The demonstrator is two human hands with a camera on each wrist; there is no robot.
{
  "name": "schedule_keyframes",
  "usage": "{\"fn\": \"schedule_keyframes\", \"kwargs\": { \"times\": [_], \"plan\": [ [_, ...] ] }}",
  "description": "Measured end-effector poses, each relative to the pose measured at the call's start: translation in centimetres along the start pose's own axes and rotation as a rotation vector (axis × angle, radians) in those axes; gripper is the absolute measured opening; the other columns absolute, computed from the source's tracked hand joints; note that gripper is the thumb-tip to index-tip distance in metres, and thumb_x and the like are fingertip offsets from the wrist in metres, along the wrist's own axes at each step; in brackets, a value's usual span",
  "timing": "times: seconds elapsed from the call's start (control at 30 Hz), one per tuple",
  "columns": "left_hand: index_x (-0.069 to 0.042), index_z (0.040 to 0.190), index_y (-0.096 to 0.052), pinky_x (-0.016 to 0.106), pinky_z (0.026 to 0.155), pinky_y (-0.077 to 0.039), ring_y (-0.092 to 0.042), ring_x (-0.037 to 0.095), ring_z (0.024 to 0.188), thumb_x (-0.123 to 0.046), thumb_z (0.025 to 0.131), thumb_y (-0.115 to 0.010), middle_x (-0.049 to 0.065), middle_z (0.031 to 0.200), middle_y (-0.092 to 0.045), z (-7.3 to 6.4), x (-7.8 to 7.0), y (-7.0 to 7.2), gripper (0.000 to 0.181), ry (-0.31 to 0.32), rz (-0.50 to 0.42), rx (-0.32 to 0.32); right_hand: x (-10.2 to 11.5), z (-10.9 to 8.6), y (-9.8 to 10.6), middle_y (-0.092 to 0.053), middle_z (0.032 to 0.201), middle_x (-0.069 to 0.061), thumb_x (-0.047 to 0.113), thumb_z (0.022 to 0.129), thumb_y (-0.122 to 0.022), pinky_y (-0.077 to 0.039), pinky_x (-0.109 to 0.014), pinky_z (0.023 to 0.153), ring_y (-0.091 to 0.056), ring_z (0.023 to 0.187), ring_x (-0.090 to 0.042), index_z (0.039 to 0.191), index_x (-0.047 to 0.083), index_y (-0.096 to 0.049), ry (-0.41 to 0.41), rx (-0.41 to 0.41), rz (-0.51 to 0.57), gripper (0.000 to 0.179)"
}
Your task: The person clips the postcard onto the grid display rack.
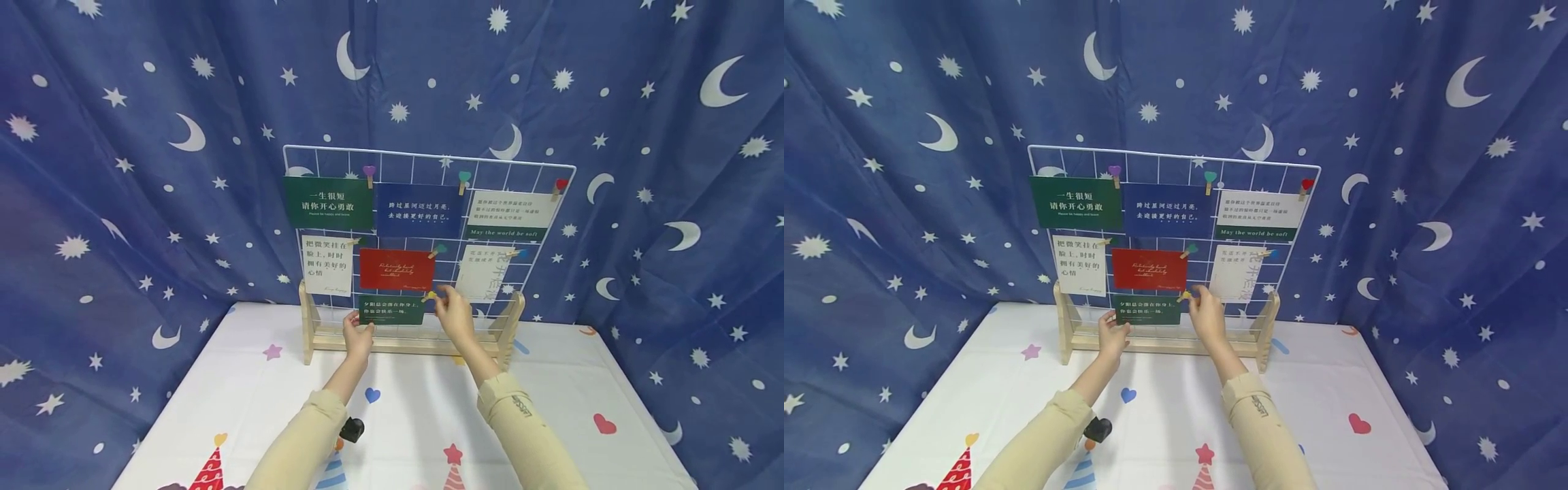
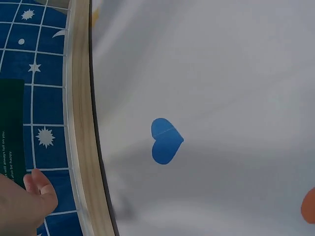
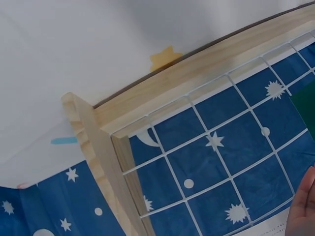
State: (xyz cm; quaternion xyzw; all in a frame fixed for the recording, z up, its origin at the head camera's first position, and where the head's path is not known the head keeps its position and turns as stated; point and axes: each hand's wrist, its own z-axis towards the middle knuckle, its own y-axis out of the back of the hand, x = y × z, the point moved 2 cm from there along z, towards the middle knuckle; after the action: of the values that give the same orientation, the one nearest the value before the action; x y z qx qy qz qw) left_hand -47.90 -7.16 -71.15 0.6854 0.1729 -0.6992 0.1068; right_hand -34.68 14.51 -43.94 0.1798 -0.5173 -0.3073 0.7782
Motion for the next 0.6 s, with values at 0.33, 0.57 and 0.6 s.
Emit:
{"fn": "schedule_keyframes", "kwargs": {
  "times": [0.33,0.57,0.6],
  "plan": [
    [-0.017,0.141,-0.039,0.026,0.059,-0.047,-0.049,0.012,0.070,-0.001,0.076,-0.066,0.008,0.115,-0.039,-2.2,-3.1,0.9,0.072,-0.100,0.014,0.012,-0.7,-0.4,-0.1,-0.069,0.075,-0.014,0.001,0.090,-0.056,-0.048,-0.017,0.049,-0.066,0.060,-0.021,0.119,-0.002,-0.058,0.072,-0.019,0.015,0.029],
    [-0.011,0.147,-0.027,0.045,0.088,-0.051,-0.052,0.036,0.107,-0.007,0.086,-0.061,0.024,0.143,-0.029,-11.8,-15.9,2.3,0.070,-0.022,0.060,0.070,-1.5,-1.0,0.2,-0.068,0.077,-0.016,0.000,0.090,-0.055,-0.044,-0.015,0.047,-0.065,0.059,-0.022,0.120,-0.002,-0.058,0.103,-0.021,0.030,0.031],
    [-0.009,0.147,-0.026,0.046,0.090,-0.050,-0.050,0.040,0.111,-0.006,0.086,-0.060,0.026,0.144,-0.028,-12.8,-17.2,2.5,0.070,-0.023,0.066,0.077,-1.6,-1.1,0.3,-0.068,0.077,-0.017,0.000,0.090,-0.055,-0.044,-0.015,0.047,-0.065,0.059,-0.023,0.120,-0.002,-0.057,0.105,-0.018,0.039,0.031]
  ]
}}
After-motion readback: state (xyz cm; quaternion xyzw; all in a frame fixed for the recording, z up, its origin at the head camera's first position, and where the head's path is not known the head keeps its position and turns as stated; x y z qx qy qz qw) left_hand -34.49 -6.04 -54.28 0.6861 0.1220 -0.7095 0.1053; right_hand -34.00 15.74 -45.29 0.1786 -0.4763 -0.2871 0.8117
